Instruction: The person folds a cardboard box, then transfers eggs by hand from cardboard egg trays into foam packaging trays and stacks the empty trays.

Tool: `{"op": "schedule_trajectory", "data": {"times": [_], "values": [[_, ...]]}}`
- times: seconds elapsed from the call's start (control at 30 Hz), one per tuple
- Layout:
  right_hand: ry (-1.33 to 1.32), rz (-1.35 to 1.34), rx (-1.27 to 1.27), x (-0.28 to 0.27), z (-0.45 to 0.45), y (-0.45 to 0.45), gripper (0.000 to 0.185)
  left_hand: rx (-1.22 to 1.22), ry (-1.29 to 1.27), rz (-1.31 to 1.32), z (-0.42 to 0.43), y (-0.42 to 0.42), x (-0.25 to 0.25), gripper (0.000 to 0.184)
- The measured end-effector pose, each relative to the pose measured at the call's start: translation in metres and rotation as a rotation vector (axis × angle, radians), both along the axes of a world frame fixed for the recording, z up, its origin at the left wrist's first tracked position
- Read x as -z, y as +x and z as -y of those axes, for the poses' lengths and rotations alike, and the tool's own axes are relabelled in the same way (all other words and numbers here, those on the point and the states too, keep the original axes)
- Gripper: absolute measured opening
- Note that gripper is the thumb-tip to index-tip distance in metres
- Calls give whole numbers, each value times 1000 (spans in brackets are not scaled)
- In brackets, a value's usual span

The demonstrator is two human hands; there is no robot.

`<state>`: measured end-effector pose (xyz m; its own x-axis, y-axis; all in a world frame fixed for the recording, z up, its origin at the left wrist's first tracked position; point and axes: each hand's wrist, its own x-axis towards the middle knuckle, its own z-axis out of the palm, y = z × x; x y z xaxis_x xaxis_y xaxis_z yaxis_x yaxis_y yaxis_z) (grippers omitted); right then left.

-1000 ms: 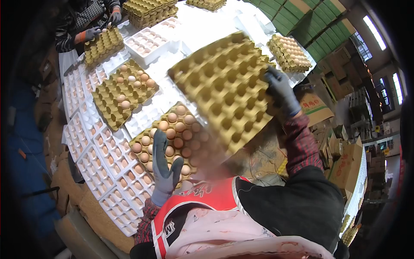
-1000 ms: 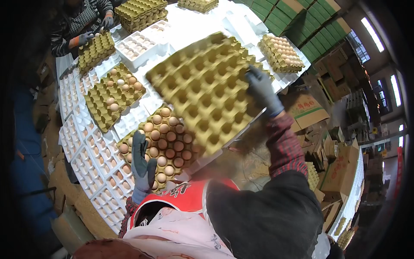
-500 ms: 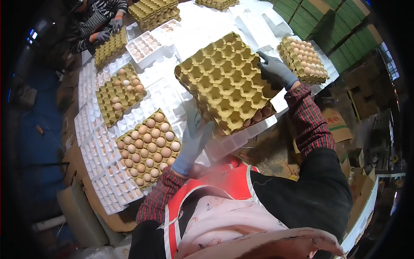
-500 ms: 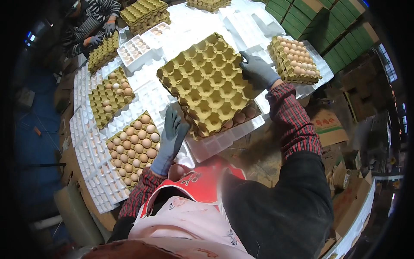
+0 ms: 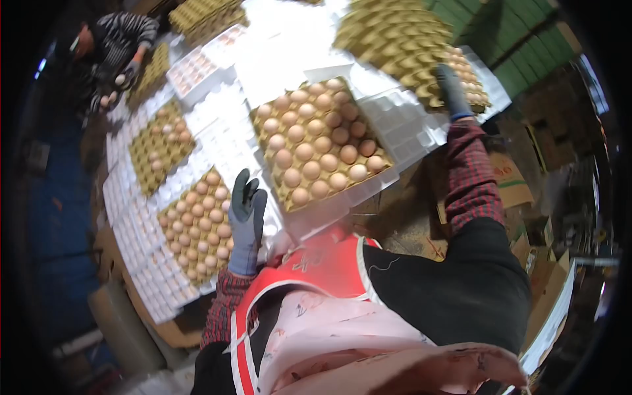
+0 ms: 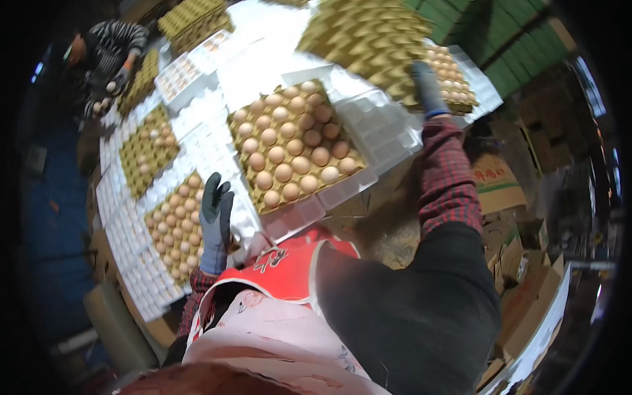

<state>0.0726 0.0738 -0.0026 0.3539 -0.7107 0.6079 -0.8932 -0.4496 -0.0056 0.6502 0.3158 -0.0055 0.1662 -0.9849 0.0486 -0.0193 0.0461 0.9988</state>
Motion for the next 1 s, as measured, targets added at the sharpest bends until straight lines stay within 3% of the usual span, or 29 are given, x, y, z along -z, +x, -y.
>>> {"op": "schedule_trajectory", "data": {"times": [0.1, 0.13, 0.17, 0.2, 0.27, 0.3, 0.33, 0.37, 0.4, 0.47, 0.5, 0.57, 0.63, 0.7, 0.73, 0.83, 0.9, 0.93, 1.0], "values": [[255, 65, 740, 40, 23, -105, 35, -7, 186, 32, -24, 28, 56, 48], [237, -707, 807, 88, 45, -190, 40, -12, 166, -8, -36, 28, 61, 44], [-31, -1457, 772, 132, 63, -266, 46, -26, 146, -48, -50, 23, 64, 40], [130, -1028, 800, 103, 51, -249, 45, -8, 169, -45, -61, 22, 61, 40], [188, -475, 763, 91, 52, -185, 44, 13, 220, 50, -79, 28, 42, 39], [240, -29, 691, 86, 44, -147, 44, 40, 253, 139, -86, 33, 32, 39], [304, 647, 486, 73, 23, -99, 43, 27, 274, 235, -93, 42, 35, 40], [243, 1195, 248, 52, -7, -38, 42, -9, 342, 86, -102, 50, 36, 36], [246, 1402, 96, 28, -39, 34, 42, 0, 323, 338, -108, 63, 37, 34], [418, 1437, -54, -4, -104, 180, 41, -72, 181, 821, -123, 94, 55, 30], [492, 1323, -81, -17, -135, 255, 34, -48, 235, 923, -122, 109, 52, 34], [1002, 1070, -231, -15, -189, 358, 36, -2, 76, 1243, -117, 140, 63, 44], [1357, 749, -518, 0, -227, 444, 36, 136, 171, 1363, -108, 141, 56, 47], [935, 218, -711, 44, -243, 498, 39, 249, 200, 1482, -100, 140, 59, 48], [868, 35, -715, 74, -245, 515, 41, 294, 190, 1539, -100, 139, 67, 47], [788, -186, -584, 102, -251, 537, 40, 346, 105, 1571, -95, 145, 87, 42], [959, 174, -552, 100, -246, 531, 41, 345, -15, 1538, -92, 153, 85, 36], [1041, 355, -532, 96, -245, 528, 41, 350, 61, 1310, -92, 156, 79, 43], [1292, 874, -408, 99, -236, 524, 39, 157, -18, 936, -93, 169, 60, 42]]}}
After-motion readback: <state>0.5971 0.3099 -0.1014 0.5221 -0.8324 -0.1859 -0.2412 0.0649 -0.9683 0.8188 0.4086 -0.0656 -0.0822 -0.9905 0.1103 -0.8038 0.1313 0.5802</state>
